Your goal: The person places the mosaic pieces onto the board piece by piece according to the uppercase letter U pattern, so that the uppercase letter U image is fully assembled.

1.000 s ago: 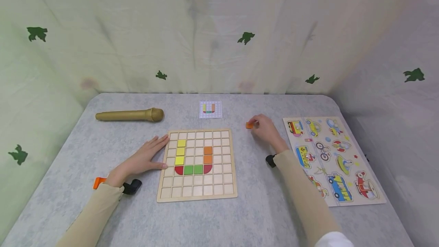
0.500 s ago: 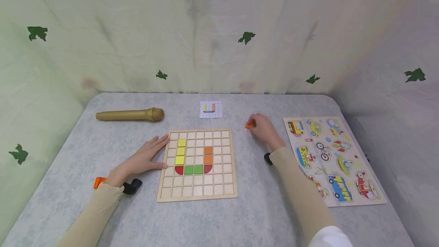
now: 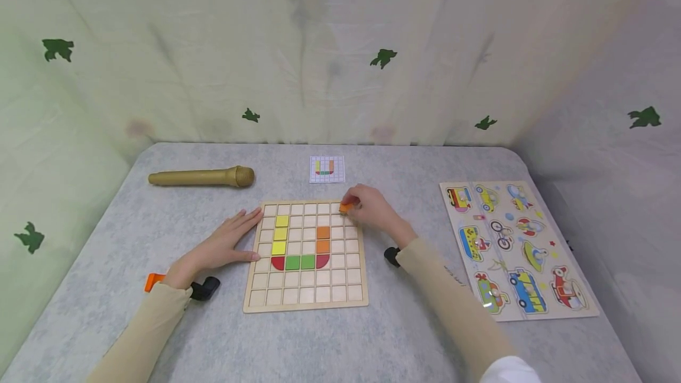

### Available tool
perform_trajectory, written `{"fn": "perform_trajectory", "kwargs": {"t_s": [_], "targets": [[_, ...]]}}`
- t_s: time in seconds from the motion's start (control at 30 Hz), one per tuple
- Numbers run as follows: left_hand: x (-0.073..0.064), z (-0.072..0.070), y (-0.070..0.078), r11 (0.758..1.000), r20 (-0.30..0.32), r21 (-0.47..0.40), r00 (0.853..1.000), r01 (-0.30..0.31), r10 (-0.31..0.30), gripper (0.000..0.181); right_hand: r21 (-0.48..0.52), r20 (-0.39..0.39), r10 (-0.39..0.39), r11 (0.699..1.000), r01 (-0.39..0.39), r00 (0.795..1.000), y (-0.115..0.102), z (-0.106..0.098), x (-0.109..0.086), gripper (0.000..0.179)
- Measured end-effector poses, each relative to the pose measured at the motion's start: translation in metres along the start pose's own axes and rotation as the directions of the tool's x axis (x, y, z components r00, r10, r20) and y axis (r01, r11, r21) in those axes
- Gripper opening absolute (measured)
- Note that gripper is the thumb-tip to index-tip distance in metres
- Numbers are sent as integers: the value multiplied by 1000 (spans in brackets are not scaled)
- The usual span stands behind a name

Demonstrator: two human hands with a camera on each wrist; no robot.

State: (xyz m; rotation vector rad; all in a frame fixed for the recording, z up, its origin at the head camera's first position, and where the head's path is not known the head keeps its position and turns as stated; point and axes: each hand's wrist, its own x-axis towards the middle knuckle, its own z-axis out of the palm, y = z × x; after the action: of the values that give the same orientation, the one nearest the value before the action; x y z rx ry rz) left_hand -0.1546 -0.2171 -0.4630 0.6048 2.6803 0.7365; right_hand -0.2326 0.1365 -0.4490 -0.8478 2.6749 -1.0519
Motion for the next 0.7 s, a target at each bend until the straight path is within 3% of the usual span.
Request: {"fn": "perform_trajectory", "kwargs": {"t_s": [0.23, 0.5, 0.7], "targets": [[1, -1, 1, 1000, 5, 4, 1000, 10, -10, 92, -33, 105, -15, 999, 19, 994, -22, 21, 9, 12], [0, -1, 1, 1000, 5, 4, 1000, 7, -7, 92, -134, 144, -43, 989, 63, 989, -30, 32, 17, 14], [0, 0, 0, 1000, 1, 3, 1000, 5, -5, 93, -153, 161, -14, 988, 39, 987, -36, 35, 21, 18]]}}
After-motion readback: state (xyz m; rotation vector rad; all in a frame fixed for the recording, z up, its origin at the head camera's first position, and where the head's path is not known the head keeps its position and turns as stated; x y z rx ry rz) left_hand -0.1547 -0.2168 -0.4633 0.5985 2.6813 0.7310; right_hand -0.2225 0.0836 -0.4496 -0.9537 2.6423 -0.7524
